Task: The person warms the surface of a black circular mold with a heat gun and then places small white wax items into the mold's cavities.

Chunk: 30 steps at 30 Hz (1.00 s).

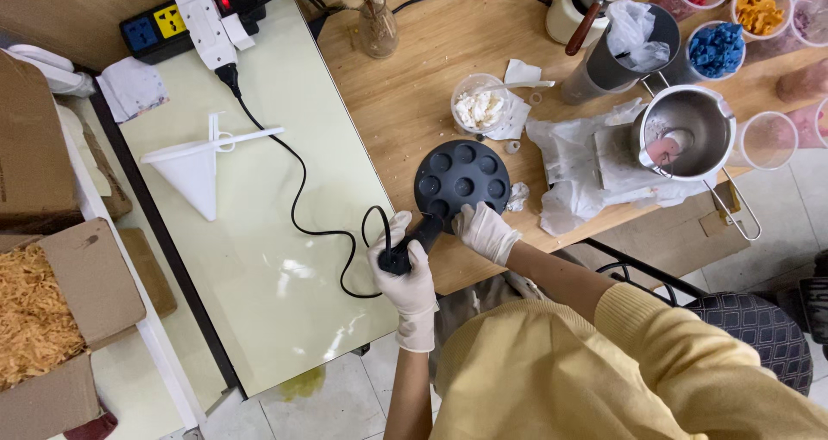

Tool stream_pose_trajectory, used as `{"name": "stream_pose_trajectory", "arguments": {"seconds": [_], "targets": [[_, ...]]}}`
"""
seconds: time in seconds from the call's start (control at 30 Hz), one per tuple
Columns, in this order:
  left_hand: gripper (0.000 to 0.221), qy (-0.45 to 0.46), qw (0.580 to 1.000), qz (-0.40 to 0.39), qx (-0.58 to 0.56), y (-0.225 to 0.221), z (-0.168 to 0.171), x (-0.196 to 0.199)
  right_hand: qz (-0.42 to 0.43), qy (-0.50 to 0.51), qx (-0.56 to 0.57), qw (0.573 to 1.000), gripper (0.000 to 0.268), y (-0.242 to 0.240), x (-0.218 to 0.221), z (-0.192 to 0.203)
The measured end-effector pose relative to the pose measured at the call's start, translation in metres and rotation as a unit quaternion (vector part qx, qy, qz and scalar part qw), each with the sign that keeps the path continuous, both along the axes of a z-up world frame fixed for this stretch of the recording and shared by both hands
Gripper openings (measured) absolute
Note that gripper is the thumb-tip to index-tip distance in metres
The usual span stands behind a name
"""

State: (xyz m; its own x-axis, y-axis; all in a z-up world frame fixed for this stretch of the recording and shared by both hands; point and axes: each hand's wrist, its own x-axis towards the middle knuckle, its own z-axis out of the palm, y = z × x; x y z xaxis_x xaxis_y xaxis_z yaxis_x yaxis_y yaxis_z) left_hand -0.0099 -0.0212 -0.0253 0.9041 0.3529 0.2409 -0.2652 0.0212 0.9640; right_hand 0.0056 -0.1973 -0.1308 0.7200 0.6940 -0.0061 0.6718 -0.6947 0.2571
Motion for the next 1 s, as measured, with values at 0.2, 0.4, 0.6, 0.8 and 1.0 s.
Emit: {"name": "stream_pose_trajectory", "arguments": {"seconds": [0.2, 0.4, 0.6, 0.8, 1.0], "targets": [[0.028, -0.003, 1.0, 0.003, -0.014, 0.001, -0.005, -0.005, -0.046, 0.03, 0.001, 0.998, 0.006, 0.01, 0.001, -0.018], [0.028, 0.012, 1.0, 0.007, -0.023, -0.002, -0.004, -0.005, -0.12, 0.035, 0.053, 0.991, 0.001, 0.001, -0.001, -0.022], [0.024, 0.019, 1.0, 0.002, -0.008, -0.001, -0.006, -0.002, -0.019, 0.055, 0.1, 0.993, 0.003, -0.013, 0.014, -0.002], [0.024, 0.035, 0.999, -0.008, 0.007, -0.003, -0.009, -0.003, -0.171, 0.108, 0.304, 0.931, 0.013, -0.045, -0.002, 0.061], [0.022, 0.068, 0.997, -0.041, -0.023, -0.01, -0.011, 0.0, -0.384, 0.217, 0.356, 0.824, 0.016, -0.074, -0.048, 0.049]]}}
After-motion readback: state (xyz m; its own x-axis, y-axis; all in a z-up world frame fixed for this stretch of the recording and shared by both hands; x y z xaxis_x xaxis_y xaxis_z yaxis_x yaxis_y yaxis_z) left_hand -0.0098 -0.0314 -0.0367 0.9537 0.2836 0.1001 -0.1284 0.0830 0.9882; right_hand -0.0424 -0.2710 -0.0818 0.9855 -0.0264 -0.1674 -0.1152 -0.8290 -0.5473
